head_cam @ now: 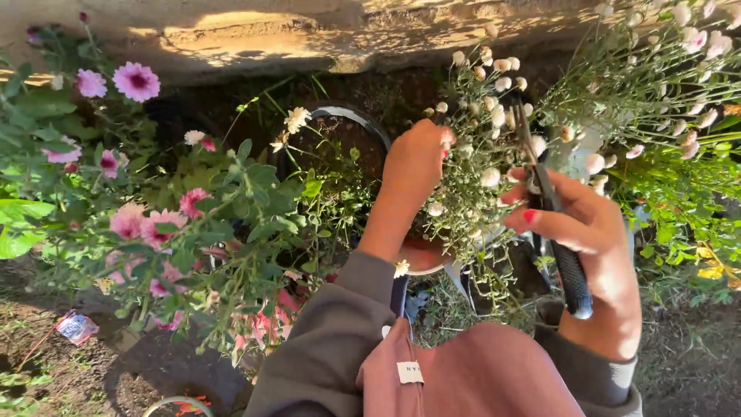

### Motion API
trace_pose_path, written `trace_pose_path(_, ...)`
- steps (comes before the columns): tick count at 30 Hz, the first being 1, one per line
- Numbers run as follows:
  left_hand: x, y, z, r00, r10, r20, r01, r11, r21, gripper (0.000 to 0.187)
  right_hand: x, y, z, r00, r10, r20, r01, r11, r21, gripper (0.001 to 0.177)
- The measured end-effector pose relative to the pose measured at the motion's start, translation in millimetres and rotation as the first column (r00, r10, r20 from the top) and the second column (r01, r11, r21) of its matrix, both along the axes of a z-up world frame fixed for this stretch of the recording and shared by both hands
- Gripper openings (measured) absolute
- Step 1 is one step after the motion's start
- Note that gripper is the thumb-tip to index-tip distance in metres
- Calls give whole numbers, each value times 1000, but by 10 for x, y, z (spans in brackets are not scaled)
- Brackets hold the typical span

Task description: Pruning and cutting stems of small flowers in garden pots using pruning shears.

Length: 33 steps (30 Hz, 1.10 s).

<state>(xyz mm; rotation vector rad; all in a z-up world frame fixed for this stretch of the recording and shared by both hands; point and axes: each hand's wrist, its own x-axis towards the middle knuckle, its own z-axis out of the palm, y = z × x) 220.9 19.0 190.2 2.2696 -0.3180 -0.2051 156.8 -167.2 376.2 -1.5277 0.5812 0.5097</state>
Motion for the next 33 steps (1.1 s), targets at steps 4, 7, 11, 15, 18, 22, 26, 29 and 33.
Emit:
trace_pose_path(4,19,-19,106,989,145,-33,-149,975,-167,13,36,-3,-193,996,92,11,-91,993,-79,62)
trace_pose_path(7,22,-13,102,978,182,-101,-201,952,-231,16,61,217,-300,980,188,-65,-198,946,-258,70)
trace_pose_path(11,-22,-5,126,974,174,-147,-208,943,-261,17,21,417,-380,936,295,-193,-342,630,-697,84)
trace_pose_path(15,-41,29,233,967,189,-169,-220,957,-189,23,51,553,-340,926,306,-221,-356,517,-778,84)
trace_pose_path(18,-120,22,233,968,239,-75,-246,964,-103,16,-5,559,-358,926,276,-257,-366,497,-787,85)
trace_pose_path(22,-250,-1,197,953,286,102,-280,958,-65,21,-131,553,-368,925,340,-166,-324,482,-814,83)
trace_pose_path(26,-424,-52,54,945,325,27,-323,943,-78,22,-306,591,-369,910,369,-191,-354,449,-820,83)
trace_pose_path(29,-502,-94,28,924,382,-4,-377,911,-165,19,-416,604,-412,889,438,-138,-327,392,-860,84)
trace_pose_path(33,-468,-82,112,911,403,-87,-412,887,-208,12,-487,555,-467,876,469,-110,-309,372,-875,82)
